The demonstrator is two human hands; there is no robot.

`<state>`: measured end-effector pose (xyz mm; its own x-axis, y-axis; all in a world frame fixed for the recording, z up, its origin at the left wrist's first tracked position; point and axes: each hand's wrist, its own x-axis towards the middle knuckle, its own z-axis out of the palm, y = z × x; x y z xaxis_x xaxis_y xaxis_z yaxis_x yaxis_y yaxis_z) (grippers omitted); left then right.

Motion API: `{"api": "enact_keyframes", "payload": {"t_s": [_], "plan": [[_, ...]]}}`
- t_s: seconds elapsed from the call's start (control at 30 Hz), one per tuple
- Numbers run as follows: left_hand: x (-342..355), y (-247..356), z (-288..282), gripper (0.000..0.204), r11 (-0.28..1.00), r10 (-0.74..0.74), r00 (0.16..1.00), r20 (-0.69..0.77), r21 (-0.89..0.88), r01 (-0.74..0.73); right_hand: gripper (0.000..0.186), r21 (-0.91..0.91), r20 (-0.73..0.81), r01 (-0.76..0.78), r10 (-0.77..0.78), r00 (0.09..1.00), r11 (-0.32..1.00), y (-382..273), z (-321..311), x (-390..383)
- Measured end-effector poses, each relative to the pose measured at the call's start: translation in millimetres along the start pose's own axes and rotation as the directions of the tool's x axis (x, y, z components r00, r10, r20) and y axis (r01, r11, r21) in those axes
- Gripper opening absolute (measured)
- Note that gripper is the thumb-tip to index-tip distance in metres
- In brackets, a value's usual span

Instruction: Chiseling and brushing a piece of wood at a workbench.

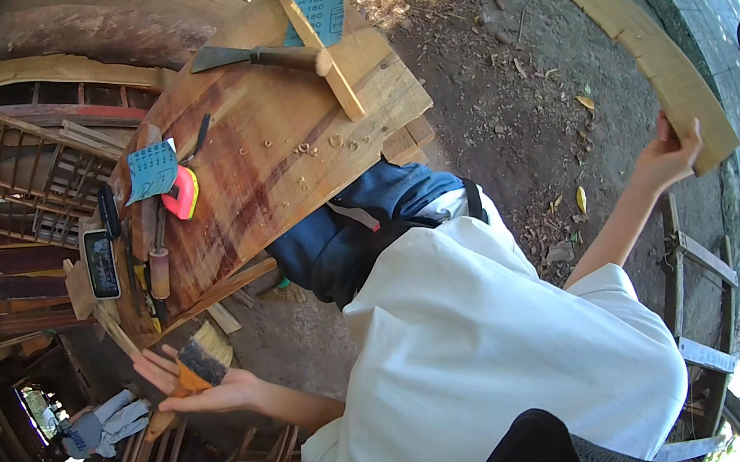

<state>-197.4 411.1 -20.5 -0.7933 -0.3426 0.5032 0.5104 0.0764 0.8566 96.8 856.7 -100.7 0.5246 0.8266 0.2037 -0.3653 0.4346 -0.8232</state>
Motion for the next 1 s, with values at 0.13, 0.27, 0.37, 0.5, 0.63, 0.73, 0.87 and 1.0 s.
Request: {"api": "enact_keyframes", "payload": {"t_s": [0.13,0.27,0.37,0.5,0.63,0.73,0.87,1.0], "plan": [[10,-13,-22,0.072,0.990,0.025,0.998,-0.054,0.140,-0.017,0.021,-0.534,0.237,0.274,-0.170,0.957,0.800,110,-36,-5],[8,-21,-22,0.071,0.988,-0.001,0.999,-0.035,0.152,0.006,0.022,-0.597,0.387,0.330,-0.097,0.917,0.731,189,-55,-28],[6,-22,-10,0.070,0.986,-0.059,0.998,-0.013,0.156,0.060,0.022,-0.761,0.428,0.311,0.080,0.900,0.569,215,-80,-42],[7,-32,-13,0.070,0.982,-0.098,0.995,0.034,0.165,0.091,0.035,-0.640,0.519,0.232,0.189,0.834,0.733,240,-79,-86],[3,-30,-14,0.070,0.976,-0.139,0.989,0.046,0.177,0.129,0.024,-0.550,0.750,0.274,0.323,0.577,0.789,281,-66,-138],[4,-37,-3,0.069,0.976,-0.143,0.986,0.091,0.177,0.125,0.064,-0.545,0.834,0.401,0.428,0.348,0.737,277,-68,-163],[-1,-32,-25,0.068,0.971,-0.111,0.994,-0.004,0.212,0.109,0.076,-0.431,0.894,0.511,0.431,0.126,0.744,316,-92,-217],[-6,-40,-36,0.066,0.963,-0.148,0.986,-0.072,0.216,0.160,0.082,-0.386,0.893,0.549,0.449,0.022,0.741,312,-102,-244]]}}
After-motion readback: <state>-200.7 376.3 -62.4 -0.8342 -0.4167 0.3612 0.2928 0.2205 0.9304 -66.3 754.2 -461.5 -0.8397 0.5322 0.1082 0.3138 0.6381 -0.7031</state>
